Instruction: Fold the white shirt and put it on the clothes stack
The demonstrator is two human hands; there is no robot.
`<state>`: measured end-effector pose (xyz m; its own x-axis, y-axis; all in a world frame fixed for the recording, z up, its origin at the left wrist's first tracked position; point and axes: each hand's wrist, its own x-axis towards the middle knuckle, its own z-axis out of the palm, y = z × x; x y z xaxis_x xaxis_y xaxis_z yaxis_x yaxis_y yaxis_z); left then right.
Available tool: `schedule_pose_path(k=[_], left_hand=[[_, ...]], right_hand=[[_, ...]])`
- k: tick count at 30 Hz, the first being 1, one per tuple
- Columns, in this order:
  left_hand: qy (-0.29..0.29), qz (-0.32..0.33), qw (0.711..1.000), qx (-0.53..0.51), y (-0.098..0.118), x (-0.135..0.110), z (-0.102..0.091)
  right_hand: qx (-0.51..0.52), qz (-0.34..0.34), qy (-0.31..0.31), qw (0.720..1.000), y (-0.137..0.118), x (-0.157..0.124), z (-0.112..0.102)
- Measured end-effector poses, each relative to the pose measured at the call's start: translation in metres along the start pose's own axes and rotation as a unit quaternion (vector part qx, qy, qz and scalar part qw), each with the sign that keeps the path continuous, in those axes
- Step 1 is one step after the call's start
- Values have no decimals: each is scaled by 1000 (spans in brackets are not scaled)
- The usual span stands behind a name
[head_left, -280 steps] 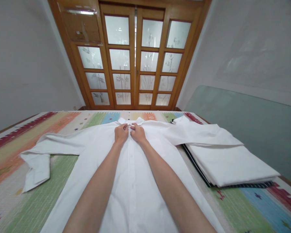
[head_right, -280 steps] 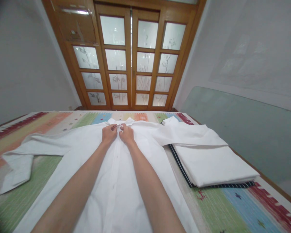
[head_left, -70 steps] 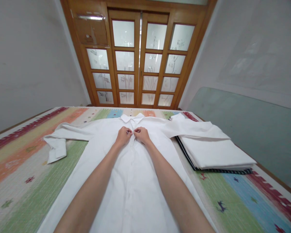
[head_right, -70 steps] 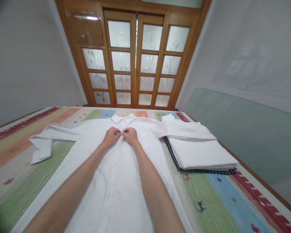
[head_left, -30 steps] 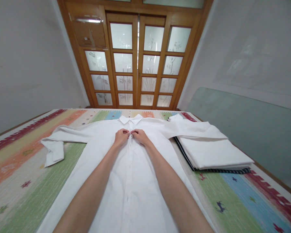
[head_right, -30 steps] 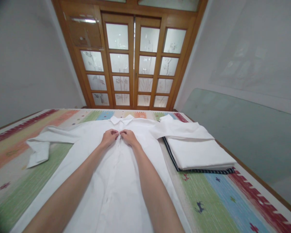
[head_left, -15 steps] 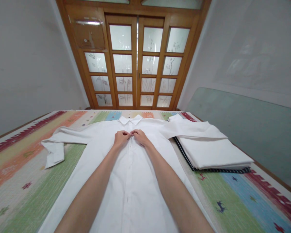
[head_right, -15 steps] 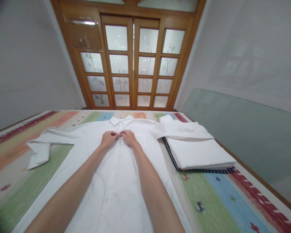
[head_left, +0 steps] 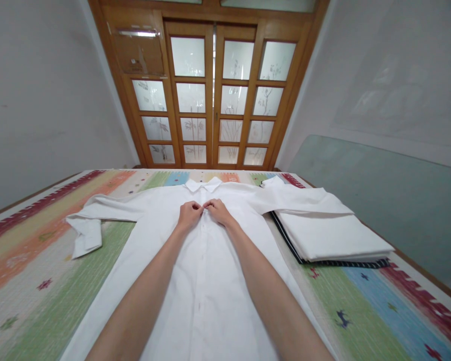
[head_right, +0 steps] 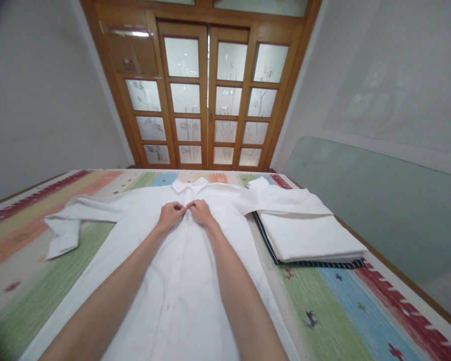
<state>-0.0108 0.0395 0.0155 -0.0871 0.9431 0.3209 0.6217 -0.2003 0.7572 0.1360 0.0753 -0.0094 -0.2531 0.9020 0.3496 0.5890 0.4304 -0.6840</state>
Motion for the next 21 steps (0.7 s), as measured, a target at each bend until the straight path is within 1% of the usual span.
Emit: schedule_pose_path(k=[12, 21], left_hand=[[9, 42, 999, -17, -7, 1, 4], [-14, 64, 997, -42, -7, 2, -1]], right_hand=[[-20, 15, 36, 999, -7, -2, 1], [-26, 11, 39, 999, -7, -3, 1]])
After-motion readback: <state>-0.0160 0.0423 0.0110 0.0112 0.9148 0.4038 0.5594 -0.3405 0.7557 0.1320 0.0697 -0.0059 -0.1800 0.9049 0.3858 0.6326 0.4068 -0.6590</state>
